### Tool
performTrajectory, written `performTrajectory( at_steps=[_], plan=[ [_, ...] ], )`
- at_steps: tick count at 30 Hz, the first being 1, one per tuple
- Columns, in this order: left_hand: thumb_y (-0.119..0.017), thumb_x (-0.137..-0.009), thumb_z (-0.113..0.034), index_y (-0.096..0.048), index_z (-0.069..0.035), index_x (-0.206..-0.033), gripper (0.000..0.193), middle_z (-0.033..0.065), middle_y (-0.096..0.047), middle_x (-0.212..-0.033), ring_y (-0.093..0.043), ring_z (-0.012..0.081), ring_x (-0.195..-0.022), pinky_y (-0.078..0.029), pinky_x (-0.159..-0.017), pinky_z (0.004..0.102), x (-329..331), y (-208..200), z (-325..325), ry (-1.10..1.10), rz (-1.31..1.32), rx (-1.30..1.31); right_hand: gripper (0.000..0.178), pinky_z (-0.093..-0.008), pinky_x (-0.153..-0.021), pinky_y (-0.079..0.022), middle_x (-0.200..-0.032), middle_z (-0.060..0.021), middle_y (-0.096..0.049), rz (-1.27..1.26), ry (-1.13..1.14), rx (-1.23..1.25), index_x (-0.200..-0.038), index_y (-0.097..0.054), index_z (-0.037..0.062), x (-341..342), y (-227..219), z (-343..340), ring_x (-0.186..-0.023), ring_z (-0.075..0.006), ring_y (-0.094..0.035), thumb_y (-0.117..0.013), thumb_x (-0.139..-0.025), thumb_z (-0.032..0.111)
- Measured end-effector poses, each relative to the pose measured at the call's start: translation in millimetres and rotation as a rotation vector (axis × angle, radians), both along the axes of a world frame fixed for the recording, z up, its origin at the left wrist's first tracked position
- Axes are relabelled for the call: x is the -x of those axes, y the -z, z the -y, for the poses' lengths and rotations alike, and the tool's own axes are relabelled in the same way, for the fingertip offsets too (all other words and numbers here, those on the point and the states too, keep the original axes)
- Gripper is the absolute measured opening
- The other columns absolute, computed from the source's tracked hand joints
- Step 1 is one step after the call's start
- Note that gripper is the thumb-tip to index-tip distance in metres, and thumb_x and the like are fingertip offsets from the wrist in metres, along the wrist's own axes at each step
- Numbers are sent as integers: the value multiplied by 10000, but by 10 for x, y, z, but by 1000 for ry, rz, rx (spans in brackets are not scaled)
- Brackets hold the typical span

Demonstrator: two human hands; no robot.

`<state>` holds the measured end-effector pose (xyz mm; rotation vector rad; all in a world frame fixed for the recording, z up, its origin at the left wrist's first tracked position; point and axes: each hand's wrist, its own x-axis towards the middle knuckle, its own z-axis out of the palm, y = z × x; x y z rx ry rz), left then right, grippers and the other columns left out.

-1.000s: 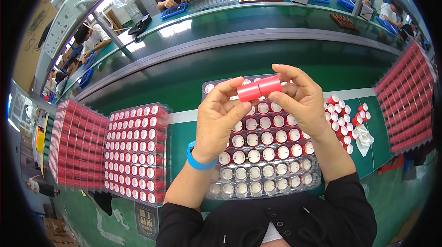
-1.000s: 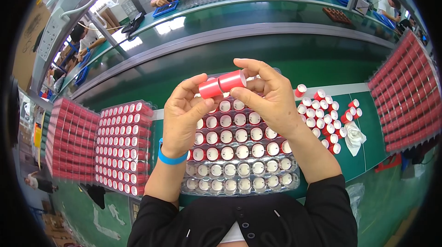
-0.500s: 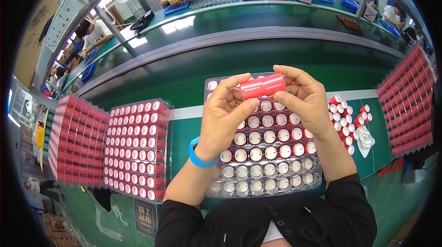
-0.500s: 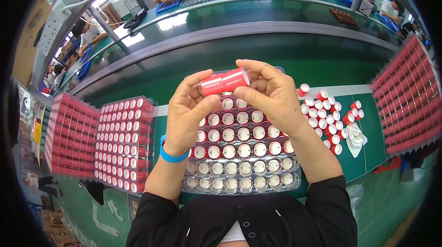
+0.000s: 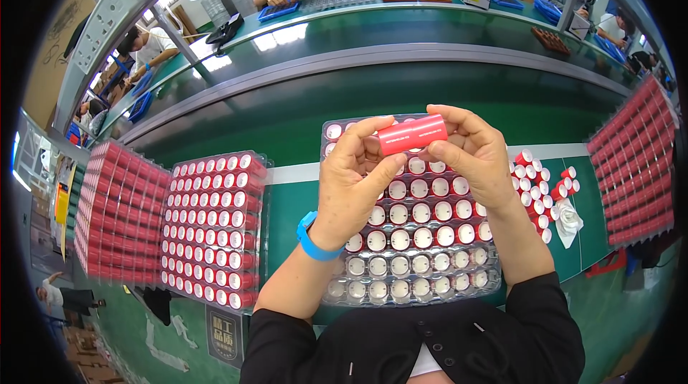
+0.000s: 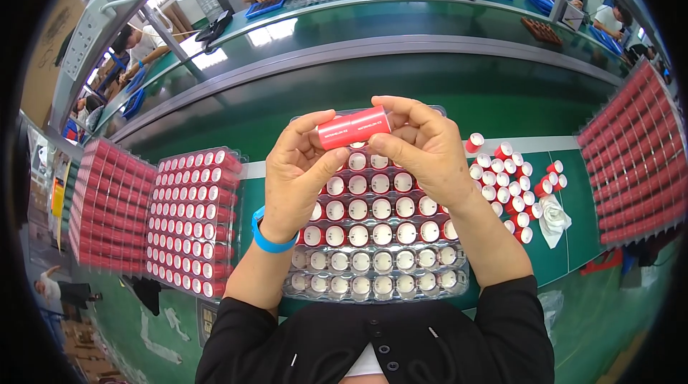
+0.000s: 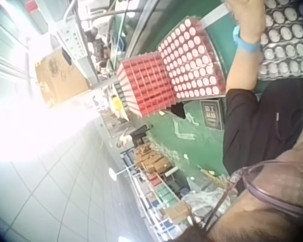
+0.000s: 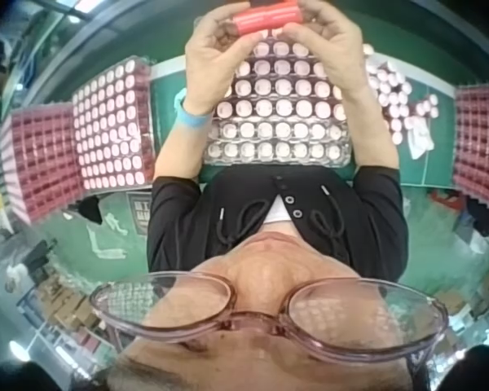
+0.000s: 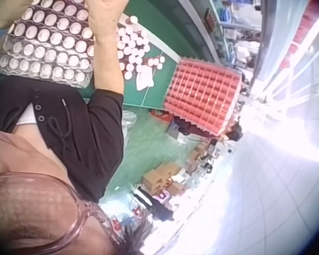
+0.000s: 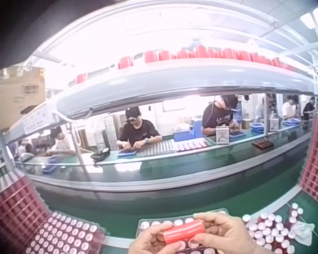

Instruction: The person sorts pink cylindrical electronic components by hand, placing them into plastic trays on a factory assembly line.

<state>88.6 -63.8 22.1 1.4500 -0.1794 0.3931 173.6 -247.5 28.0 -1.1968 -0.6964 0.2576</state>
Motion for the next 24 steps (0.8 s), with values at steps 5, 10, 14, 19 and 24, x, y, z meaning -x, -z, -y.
performTrajectory(
  at_steps=[5,10,14,19,24],
  plan=[
    [-692,-893,22,-557,-40,-1297,431,67,-680,-1026,-649,92,-893,-533,-783,225,-18,20,17,-45,6,-43,433,-294,-862,-570,-1113,-118,-671,-19,-6,31,-1325,-543,-37,-30,36,14,-986,-176,-698,-682,-919,19],
    [-674,-899,47,-539,-23,-1290,420,101,-669,-1107,-645,133,-1019,-526,-879,261,-11,9,7,-28,-44,-71,435,-276,-852,-562,-1138,-112,-673,-37,-13,30,-1326,-547,-30,-59,66,7,-989,-159,-693,-690,-921,40],
    [-671,-899,50,-539,-23,-1286,415,99,-668,-1104,-644,131,-1017,-527,-873,258,-14,6,7,-29,-61,-83,462,-245,-826,-549,-1153,-102,-676,-46,-15,51,-1339,-543,-27,-90,95,21,-974,-127,-684,-708,-915,53],
    [-671,-899,52,-537,-24,-1282,412,96,-668,-1097,-646,128,-1004,-528,-862,253,-14,-3,17,-44,-64,-94,478,-230,-804,-541,-1154,-94,-673,-42,-22,52,-1346,-540,-26,-85,88,13,-948,-109,-677,-717,-910,57],
    [-673,-899,49,-536,-26,-1282,413,95,-667,-1094,-647,128,-998,-528,-860,253,-21,16,15,-60,-47,-124,477,-228,-800,-541,-1143,-86,-669,-36,-19,70,-1345,-542,-21,-79,79,14,-943,-105,-674,-718,-908,55]
  ],
)
